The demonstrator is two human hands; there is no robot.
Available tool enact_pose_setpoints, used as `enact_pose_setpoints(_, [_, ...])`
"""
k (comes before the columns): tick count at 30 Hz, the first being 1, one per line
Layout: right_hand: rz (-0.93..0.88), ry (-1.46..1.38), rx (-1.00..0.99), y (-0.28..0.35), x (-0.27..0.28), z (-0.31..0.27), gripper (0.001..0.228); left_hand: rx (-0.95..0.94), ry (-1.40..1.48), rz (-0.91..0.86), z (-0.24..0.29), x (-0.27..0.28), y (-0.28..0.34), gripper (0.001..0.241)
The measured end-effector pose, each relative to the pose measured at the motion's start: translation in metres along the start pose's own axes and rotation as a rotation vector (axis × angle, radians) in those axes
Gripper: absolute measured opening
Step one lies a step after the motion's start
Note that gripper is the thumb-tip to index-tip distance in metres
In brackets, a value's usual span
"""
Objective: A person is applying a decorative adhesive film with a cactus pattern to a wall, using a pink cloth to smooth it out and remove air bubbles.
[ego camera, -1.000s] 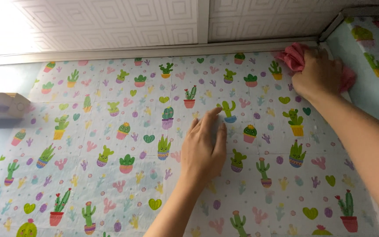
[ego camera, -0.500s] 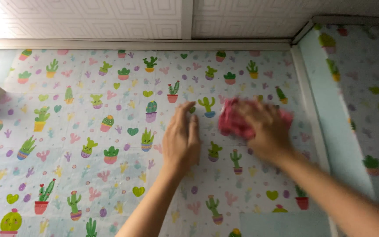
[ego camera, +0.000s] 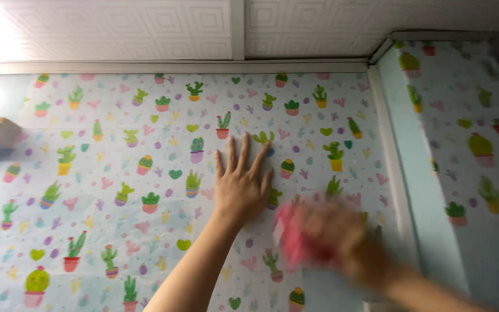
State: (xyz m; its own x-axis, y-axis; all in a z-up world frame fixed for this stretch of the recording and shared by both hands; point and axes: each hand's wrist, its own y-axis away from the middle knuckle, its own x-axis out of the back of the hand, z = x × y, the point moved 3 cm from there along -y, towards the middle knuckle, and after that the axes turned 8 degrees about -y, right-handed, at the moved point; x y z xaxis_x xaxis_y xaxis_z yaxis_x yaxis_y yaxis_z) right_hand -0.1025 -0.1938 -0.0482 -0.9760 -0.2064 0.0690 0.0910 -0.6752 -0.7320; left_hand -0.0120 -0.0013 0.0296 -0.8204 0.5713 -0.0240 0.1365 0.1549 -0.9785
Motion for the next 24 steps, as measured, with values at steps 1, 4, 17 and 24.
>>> enact_pose_setpoints(1, [0.008,-0.012,0.005,-0.017,0.01,0.014,0.059,0.004,-0.015,-0.002,-0.009,0.001,0.002,0.058])
enact_pose_setpoints(4, [0.268,0.213,-0.272,-0.059,0.042,0.083,0.051,-0.119,-0.001,0.011,-0.021,0.001,0.0,0.057])
enact_pose_setpoints(17, [0.184,0.245,-0.698,-0.174,-0.035,0.207,0.045,-0.04,0.013,0.248,-0.03,0.001,0.007,0.047])
enact_pose_setpoints(24, [0.1,0.145,-0.438,-0.183,-0.02,0.141,0.036,0.102,0.062,0.281,-0.034,0.0,0.008,0.051])
